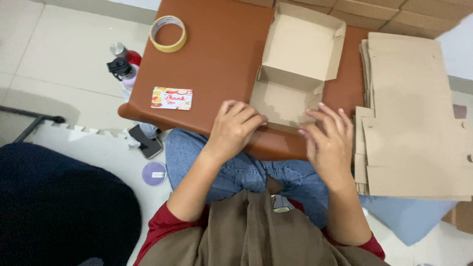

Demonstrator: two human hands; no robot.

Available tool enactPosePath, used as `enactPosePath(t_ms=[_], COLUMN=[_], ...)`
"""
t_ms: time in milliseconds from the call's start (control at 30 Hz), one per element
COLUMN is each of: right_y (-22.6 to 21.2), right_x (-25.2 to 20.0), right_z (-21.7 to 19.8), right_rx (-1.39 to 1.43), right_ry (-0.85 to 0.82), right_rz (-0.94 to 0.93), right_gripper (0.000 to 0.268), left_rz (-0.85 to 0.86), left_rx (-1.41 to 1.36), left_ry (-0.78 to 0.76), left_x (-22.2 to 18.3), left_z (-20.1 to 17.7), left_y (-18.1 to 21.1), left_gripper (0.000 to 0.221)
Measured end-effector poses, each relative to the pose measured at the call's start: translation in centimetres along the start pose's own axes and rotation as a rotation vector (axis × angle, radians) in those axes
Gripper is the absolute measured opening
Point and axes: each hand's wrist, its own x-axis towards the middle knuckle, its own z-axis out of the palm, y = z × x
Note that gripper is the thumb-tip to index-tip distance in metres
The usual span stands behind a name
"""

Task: The person assembles flat cardboard sheets into small rectangular boxes by folding the sides and tucking the tabs into slots. They place a thank you sticker inside each box and stack the finished boxes on a nearby pile.

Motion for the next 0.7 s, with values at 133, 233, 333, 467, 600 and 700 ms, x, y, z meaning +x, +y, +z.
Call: enactPosePath(t_ms=[133,233,333,467,600,700], right_y=[-0.4,-3.2,-5.8,-11.4,-14.0,-15.0], right_x=[0.3,1.4,1.7,7.1,11.2,12.7], right_z=[0.0,-0.8,2.0,6.0,11.8,14.4], right_rx=[-0.099,-0.047,0.141,0.391,0.391,0.302], right_ry=[-0.003,0.081,0.126,0.064,-0.082,-0.206], right_rz=[0.056,0.040,-0.037,-0.252,-0.326,-0.268], right_gripper=[0.007,0.037,0.037,0.028,0.026,0.027], left_rz=[0.007,-0.017,-0.194,-0.378,-0.451,-0.461], left_rx=[-0.035,-0.004,0.011,0.069,0.096,0.106], left_ry=[0.081,0.089,0.022,-0.243,-0.419,-0.448], left_x=[-0.5,-0.9,-2.8,-5.5,-6.0,-6.0], left_z=[0.7,-2.0,-6.9,-12.8,-14.2,-13.7], left_y=[0.2,-1.2,-5.0,-9.9,-12.4,-13.4], left_gripper=[0.007,0.026,0.033,0.041,0.045,0.036])
